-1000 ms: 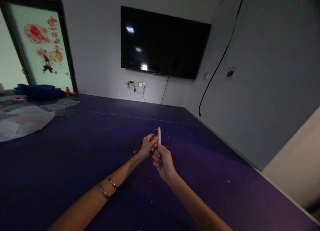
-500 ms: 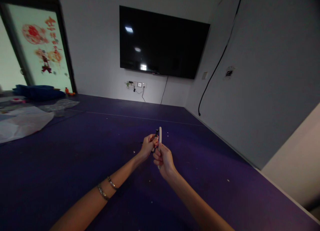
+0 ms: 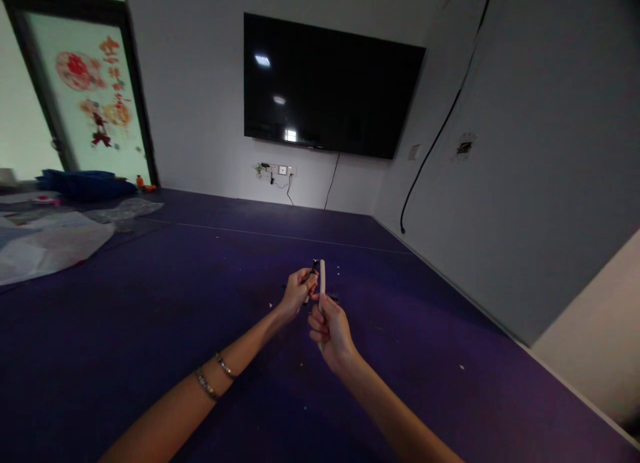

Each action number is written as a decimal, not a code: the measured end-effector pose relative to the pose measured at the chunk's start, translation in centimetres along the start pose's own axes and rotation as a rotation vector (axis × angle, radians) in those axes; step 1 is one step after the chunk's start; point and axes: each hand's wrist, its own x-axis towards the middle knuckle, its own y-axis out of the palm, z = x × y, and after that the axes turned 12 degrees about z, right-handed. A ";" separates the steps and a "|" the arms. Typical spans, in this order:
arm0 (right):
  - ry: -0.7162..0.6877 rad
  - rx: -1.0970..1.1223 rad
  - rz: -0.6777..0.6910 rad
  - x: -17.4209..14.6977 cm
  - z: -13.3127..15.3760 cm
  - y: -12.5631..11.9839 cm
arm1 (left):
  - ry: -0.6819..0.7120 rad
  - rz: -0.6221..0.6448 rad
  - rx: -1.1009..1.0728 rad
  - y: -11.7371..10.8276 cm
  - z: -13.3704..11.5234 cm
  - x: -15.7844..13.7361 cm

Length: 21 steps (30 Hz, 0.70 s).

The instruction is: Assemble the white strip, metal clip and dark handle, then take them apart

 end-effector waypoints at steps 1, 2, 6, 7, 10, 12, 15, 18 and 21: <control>0.019 -0.014 0.001 -0.2 -0.1 0.0 | 0.003 -0.006 0.017 -0.2 0.1 0.1; 0.029 -0.026 0.001 -0.3 -0.2 0.0 | 0.006 -0.004 0.035 -0.3 0.2 0.2; -0.075 -0.081 0.016 0.1 1.3 -0.1 | 0.037 0.075 0.157 -1.0 0.2 0.6; -0.122 -0.116 0.026 0.4 2.1 -0.2 | 0.060 0.100 0.206 -1.2 0.3 0.7; -0.227 -0.316 0.061 1.1 5.1 -1.0 | 0.141 0.160 0.369 -1.8 0.2 0.9; -0.257 -0.487 0.098 1.4 7.3 -1.9 | 0.179 0.195 0.474 -2.2 0.1 1.0; -0.252 -0.810 0.133 1.5 9.9 -3.6 | 0.210 0.226 0.588 -2.7 -0.4 0.8; -0.199 -1.074 0.191 1.2 11.5 -5.0 | 0.240 0.274 0.603 -2.8 -1.2 0.6; -0.181 -1.220 0.255 0.8 12.1 -5.4 | 0.216 0.304 0.579 -2.7 -1.7 0.5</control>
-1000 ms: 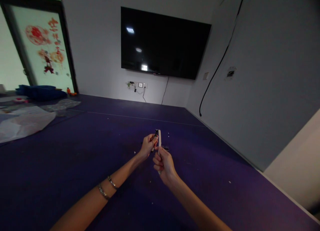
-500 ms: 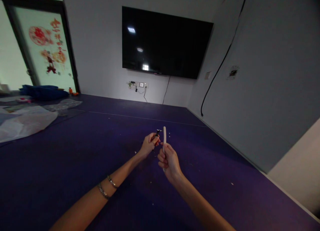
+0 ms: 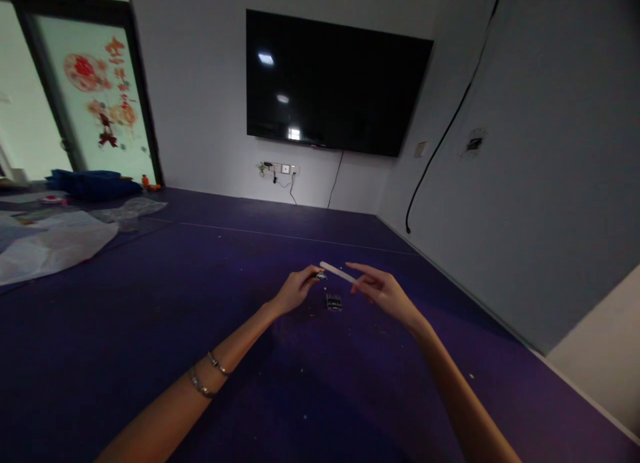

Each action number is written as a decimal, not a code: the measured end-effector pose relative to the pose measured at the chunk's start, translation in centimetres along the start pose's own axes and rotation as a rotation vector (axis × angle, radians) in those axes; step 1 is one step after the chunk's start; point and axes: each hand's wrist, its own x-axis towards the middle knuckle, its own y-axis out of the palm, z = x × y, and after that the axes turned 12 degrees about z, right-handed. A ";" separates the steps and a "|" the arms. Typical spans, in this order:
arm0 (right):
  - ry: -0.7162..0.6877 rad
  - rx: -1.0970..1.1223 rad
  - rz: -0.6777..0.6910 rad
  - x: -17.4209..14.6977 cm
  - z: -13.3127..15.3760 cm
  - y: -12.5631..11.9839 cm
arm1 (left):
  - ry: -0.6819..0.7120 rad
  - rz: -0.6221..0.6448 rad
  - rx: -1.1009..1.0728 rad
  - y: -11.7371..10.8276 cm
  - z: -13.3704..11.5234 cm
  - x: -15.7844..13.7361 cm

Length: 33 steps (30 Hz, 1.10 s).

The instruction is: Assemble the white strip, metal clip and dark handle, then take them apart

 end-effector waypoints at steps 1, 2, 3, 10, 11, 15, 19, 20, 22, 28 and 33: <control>-0.006 -0.047 0.011 -0.1 0.1 0.0 | -0.019 0.004 -0.016 0.0 -0.1 0.0; -0.014 -0.091 0.020 -0.1 0.1 0.0 | -0.035 0.008 -0.033 0.0 -0.2 0.0; -0.026 -0.128 0.029 -0.1 0.2 0.1 | -0.043 0.014 -0.047 0.0 -0.3 0.0; -0.071 -0.213 0.107 0.0 0.3 0.1 | -0.056 0.056 -0.058 -0.1 -0.8 -0.3; -0.073 -0.214 0.084 0.0 0.3 0.0 | -0.072 0.047 -0.062 -0.1 -0.8 -0.3; -0.065 -0.216 0.129 -0.2 0.1 -0.5 | -0.026 0.047 -0.039 -0.2 -0.8 -0.2; -0.043 -0.219 0.059 -0.2 -0.2 -0.8 | -0.017 0.030 0.016 -0.2 -0.7 -0.1; -0.032 -0.219 0.060 -0.2 -0.3 -0.9 | -0.022 0.032 0.017 -0.2 -0.6 -0.1; -0.014 -0.214 0.118 -0.3 -0.4 -1.0 | -0.018 0.044 0.012 -0.2 -0.6 -0.2; -0.005 -0.199 0.113 -0.5 -0.8 -1.6 | -0.048 0.013 -0.040 -0.2 -0.8 -0.2; -0.011 -0.176 0.157 -0.4 -1.0 -1.7 | -0.037 0.035 -0.032 -0.3 -1.0 -0.2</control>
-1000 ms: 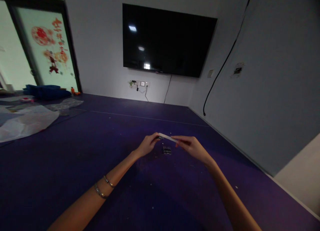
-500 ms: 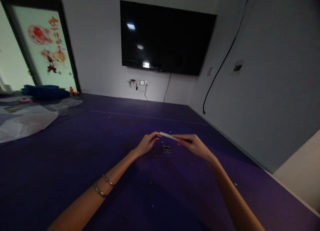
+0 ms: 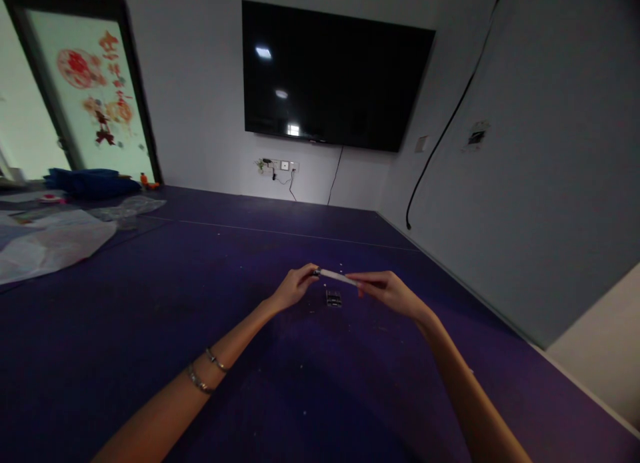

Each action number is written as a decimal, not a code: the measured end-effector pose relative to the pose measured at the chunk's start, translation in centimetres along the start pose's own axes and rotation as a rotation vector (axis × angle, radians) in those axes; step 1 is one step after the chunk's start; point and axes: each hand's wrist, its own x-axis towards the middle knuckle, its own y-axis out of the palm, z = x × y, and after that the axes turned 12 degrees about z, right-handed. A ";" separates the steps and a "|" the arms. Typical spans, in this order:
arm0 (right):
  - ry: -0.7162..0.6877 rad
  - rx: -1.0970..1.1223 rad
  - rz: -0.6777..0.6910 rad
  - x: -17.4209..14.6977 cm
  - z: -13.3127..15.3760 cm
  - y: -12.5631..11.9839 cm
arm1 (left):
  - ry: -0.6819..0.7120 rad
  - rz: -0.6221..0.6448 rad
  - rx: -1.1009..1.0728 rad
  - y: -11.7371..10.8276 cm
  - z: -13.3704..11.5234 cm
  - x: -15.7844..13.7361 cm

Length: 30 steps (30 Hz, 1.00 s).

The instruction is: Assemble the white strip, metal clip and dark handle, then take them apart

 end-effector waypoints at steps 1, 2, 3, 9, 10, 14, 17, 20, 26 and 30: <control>-0.001 0.002 -0.024 0.0 0.0 0.0 | 0.009 -0.003 0.014 0.0 0.0 0.0; 0.001 0.008 -0.035 0.0 0.0 0.0 | 0.020 -0.007 0.027 0.0 0.0 0.0; 0.005 0.013 -0.023 0.0 0.0 0.0 | 0.030 -0.010 0.034 0.0 0.1 0.0; 0.038 0.066 0.026 -0.2 0.2 0.0 | -0.104 0.009 -0.160 0.2 0.6 0.3; 0.039 0.079 -0.009 -0.1 0.1 0.1 | -0.145 0.023 -0.226 0.2 0.6 0.4; 0.055 0.081 -0.144 0.6 -0.6 0.9 | -0.410 0.182 -0.469 0.1 0.4 0.3; 0.070 0.023 -0.220 1.2 -1.6 1.6 | -0.581 0.324 -0.582 -0.2 0.5 0.0; 0.049 -0.057 -0.208 1.5 -2.7 2.1 | -0.641 0.383 -0.662 -0.5 0.8 -0.1; 0.032 -0.155 -0.152 1.9 -4.2 3.5 | -0.667 0.490 -0.752 -0.6 0.8 -0.1; 0.060 -0.218 -0.162 2.2 -4.5 4.2 | -0.662 0.555 -0.783 -0.4 0.9 -0.2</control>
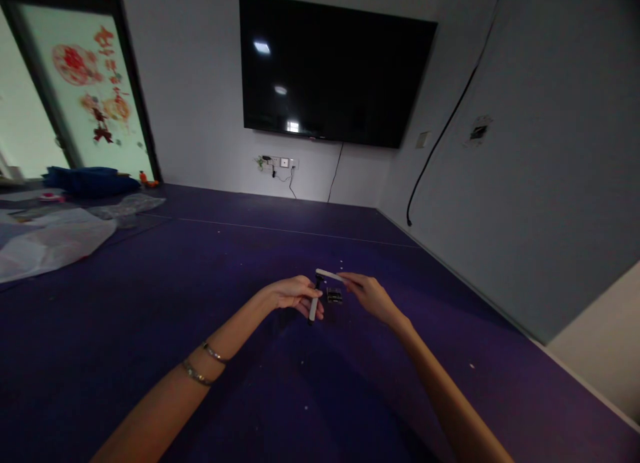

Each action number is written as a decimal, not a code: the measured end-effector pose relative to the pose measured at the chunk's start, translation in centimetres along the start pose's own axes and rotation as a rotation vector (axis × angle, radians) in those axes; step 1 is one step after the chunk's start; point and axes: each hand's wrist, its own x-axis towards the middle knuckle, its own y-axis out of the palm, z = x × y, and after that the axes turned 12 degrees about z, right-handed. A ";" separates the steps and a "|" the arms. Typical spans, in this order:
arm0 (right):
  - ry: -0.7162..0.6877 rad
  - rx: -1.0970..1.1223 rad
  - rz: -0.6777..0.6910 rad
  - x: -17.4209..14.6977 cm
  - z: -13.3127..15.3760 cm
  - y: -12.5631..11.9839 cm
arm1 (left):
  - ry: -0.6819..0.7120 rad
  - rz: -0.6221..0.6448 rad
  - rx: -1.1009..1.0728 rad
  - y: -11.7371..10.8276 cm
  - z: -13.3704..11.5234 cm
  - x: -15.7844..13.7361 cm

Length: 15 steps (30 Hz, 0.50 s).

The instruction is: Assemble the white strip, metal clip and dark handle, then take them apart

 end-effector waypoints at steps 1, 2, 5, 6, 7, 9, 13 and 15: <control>-0.008 -0.008 -0.004 0.0 0.0 0.1 | -0.002 0.015 0.001 0.0 0.1 0.1; -0.019 -0.018 -0.003 0.1 -0.1 0.1 | -0.003 0.028 0.003 -0.1 0.2 0.1; -0.022 -0.063 0.018 0.1 -0.1 0.1 | -0.013 0.050 0.017 -0.3 0.4 0.4; -0.007 -0.086 0.019 0.1 -0.1 0.1 | -0.018 0.054 0.021 -0.4 0.5 0.5; 0.011 -0.112 0.014 0.0 0.0 0.1 | -0.023 0.058 0.024 -0.5 0.6 0.6; 0.042 -0.170 -0.008 0.0 0.1 0.0 | -0.028 0.058 0.024 -0.7 0.8 0.8; 0.043 -0.161 -0.064 0.0 0.0 0.2 | -0.042 0.055 0.019 -1.1 1.2 0.9; -0.002 -0.048 -0.026 0.2 -0.4 0.3 | -0.032 0.060 0.021 -1.1 1.2 0.9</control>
